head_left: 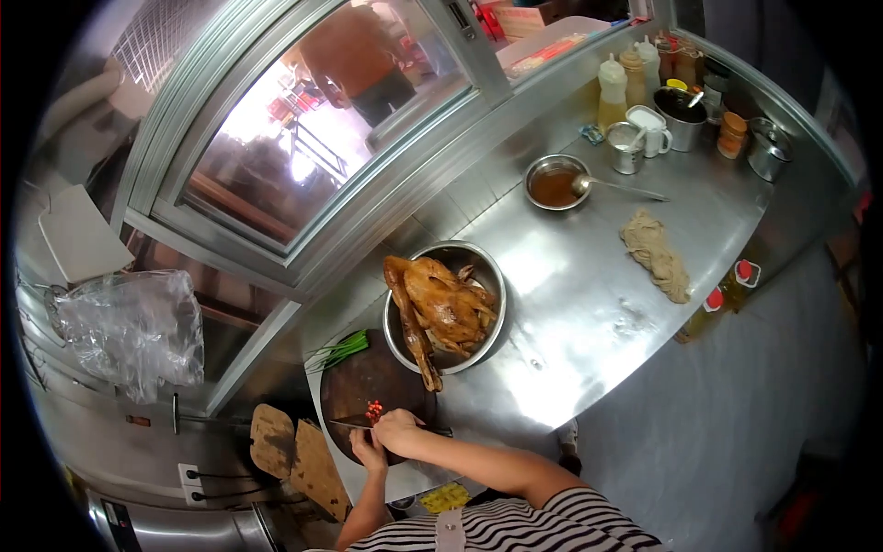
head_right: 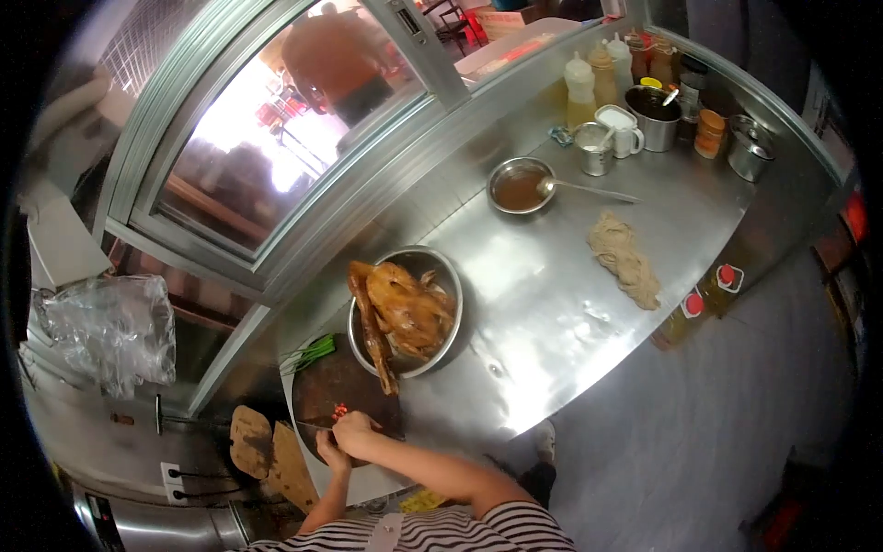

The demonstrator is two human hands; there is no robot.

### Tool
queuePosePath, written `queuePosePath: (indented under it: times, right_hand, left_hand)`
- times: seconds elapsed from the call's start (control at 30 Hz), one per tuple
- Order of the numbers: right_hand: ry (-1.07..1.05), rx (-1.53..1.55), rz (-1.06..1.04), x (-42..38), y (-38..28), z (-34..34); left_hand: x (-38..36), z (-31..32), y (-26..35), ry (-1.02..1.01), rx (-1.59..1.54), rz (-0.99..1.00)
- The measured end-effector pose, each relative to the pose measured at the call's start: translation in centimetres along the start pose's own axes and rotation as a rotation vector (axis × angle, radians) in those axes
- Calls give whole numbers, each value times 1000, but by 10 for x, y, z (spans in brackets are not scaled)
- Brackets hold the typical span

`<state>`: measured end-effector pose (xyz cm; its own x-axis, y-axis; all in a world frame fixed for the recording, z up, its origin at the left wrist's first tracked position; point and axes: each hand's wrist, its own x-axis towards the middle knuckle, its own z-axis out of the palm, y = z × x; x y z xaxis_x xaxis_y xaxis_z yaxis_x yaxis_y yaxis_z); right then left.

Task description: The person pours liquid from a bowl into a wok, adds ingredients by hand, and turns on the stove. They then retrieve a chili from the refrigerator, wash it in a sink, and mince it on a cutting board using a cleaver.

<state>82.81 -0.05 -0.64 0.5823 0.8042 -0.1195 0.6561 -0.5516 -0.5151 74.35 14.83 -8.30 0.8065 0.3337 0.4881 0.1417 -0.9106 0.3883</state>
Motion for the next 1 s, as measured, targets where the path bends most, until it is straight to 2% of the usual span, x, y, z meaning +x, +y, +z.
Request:
queuePosePath:
  times: [0.07, 0.13, 0.33, 0.5, 0.53, 0.6, 0.63, 0.7, 0.8, 0.87, 0.93, 1.0]
  right_hand:
    - [-10, 69, 34, 4, 4, -2]
    - [81, 187, 10, 26, 21, 9]
    - [219, 45, 73, 52, 49, -5]
    - [426, -61, -36, 62, 57, 12]
    - [415, -127, 82, 66, 56, 22]
    - [403, -161, 10, 64, 60, 28]
    - [382, -190, 44, 63, 62, 25]
    - [342, -232, 93, 57, 57, 25]
    - [388, -253, 103, 35, 54, 23]
    - [506, -307, 39, 21, 58, 34]
    - [626, -275, -202, -44, 65, 7]
    - [676, -31, -489, -111, 84, -27]
  left_hand:
    - [-4, 2, -12, -16, 7, -27]
    - [1, 1, 7, 7, 17, -3]
    - [3, -1, 13, 50, 43, -19]
    - [4, -12, 18, 203, -16, -81]
    - [2, -8, 14, 240, -49, -82]
    - [-2, -17, 20, 274, -105, -154]
    - [-4, -22, 31, 301, -169, -204]
    - [-15, -29, 36, 295, -84, -236]
    - [-37, -33, 33, 302, -24, -239]
    - [-51, -25, 54, 289, 0, -268]
    - [-67, -21, 85, 251, 38, -330]
    - [-86, -10, 100, 297, 47, -343]
